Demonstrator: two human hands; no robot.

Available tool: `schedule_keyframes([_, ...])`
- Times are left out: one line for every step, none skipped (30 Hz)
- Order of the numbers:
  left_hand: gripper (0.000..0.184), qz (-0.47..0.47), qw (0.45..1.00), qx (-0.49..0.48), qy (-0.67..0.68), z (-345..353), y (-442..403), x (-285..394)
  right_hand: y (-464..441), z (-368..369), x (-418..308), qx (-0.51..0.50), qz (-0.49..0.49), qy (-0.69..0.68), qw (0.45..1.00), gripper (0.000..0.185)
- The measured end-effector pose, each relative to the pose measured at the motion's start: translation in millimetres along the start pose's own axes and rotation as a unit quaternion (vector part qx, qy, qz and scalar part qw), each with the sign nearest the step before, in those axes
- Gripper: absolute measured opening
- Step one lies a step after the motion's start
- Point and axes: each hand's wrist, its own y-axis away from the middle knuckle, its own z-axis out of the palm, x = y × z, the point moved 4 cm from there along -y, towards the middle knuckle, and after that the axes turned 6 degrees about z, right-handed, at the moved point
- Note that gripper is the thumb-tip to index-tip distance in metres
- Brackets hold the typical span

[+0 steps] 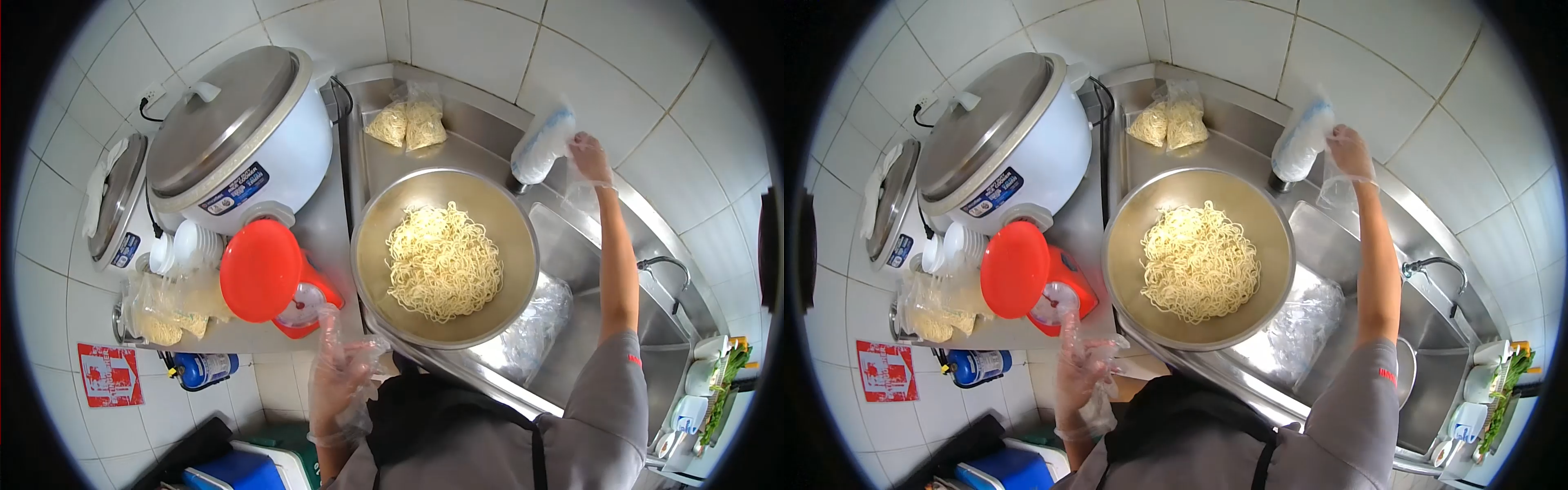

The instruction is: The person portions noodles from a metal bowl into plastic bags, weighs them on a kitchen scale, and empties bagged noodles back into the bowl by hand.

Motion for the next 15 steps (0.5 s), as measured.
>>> schedule_keyframes([0.087, 0.014, 1.000, 0.006, -0.006, 1, 4, 2, -2, 4, 3, 0.032, -0.040, 0.053, 0.997, 0.017])
schedule_keyframes([0.088, 0.030, 0.999, 0.011, -0.012, 2, 7, 5, -4, 0, 6, 0.047, -0.048, 0.068, 0.995, 0.017])
schedule_keyframes([0.086, 0.025, 0.999, 0.015, -0.014, 2, 10, 7, -7, -5, 10, 0.062, -0.058, 0.084, 0.993, 0.017])
schedule_keyframes([0.085, 0.019, 1.000, 0.019, -0.015, 2, 13, 9, -11, -10, 13, 0.077, -0.068, 0.099, 0.990, 0.017])
schedule_keyframes([0.083, 0.013, 1.000, 0.024, -0.016, 4, 16, 10, -19, -20, 18, 0.078, -0.022, 0.047, 0.996, 0.017])
schedule_keyframes([0.083, 0.004, 0.999, 0.020, -0.029, 8, 18, 11, -28, -36, 19, 0.076, 0.025, -0.006, 0.997, 0.017])
schedule_keyframes([0.083, -0.007, 0.999, 0.016, -0.043, 12, 19, 13, -32, -50, 19, 0.071, 0.074, -0.058, 0.993, 0.017])
schedule_keyframes([0.083, -0.017, 0.998, 0.009, -0.056, 17, 19, 13, -35, -66, 17, 0.104, 0.106, -0.166, 0.975, 0.018])
schedule_keyframes([0.084, 0.003, 1.000, 0.000, -0.027, 23, 17, 11, -38, -82, 14, 0.137, 0.137, -0.270, 0.943, 0.020])
schedule_keyframes([0.085, 0.025, 1.000, -0.009, 0.003, 31, 14, 6, -40, -99, 11, 0.171, 0.166, -0.370, 0.898, 0.022])
schedule_keyframes([0.086, 0.047, 0.998, -0.019, 0.032, 36, 10, 2, -40, -118, 2, 0.198, 0.169, -0.442, 0.858, 0.024])
schedule_keyframes([0.087, 0.070, 0.996, -0.045, 0.019, 40, 5, 0, -37, -137, -10, 0.224, 0.170, -0.512, 0.812, 0.026])
schedule_keyframes([0.088, 0.094, 0.993, -0.071, 0.007, 44, -2, -1, -33, -153, -17, 0.249, 0.168, -0.577, 0.759, 0.028])
schedule_keyframes([0.088, 0.118, 0.988, -0.097, -0.006, 49, -8, 1, -29, -164, -20, 0.222, 0.170, -0.621, 0.732, 0.027])
schedule_keyframes([0.093, 0.132, 0.983, -0.122, -0.031, 61, -14, 22, -22, -175, -24, 0.193, 0.170, -0.663, 0.704, 0.026])
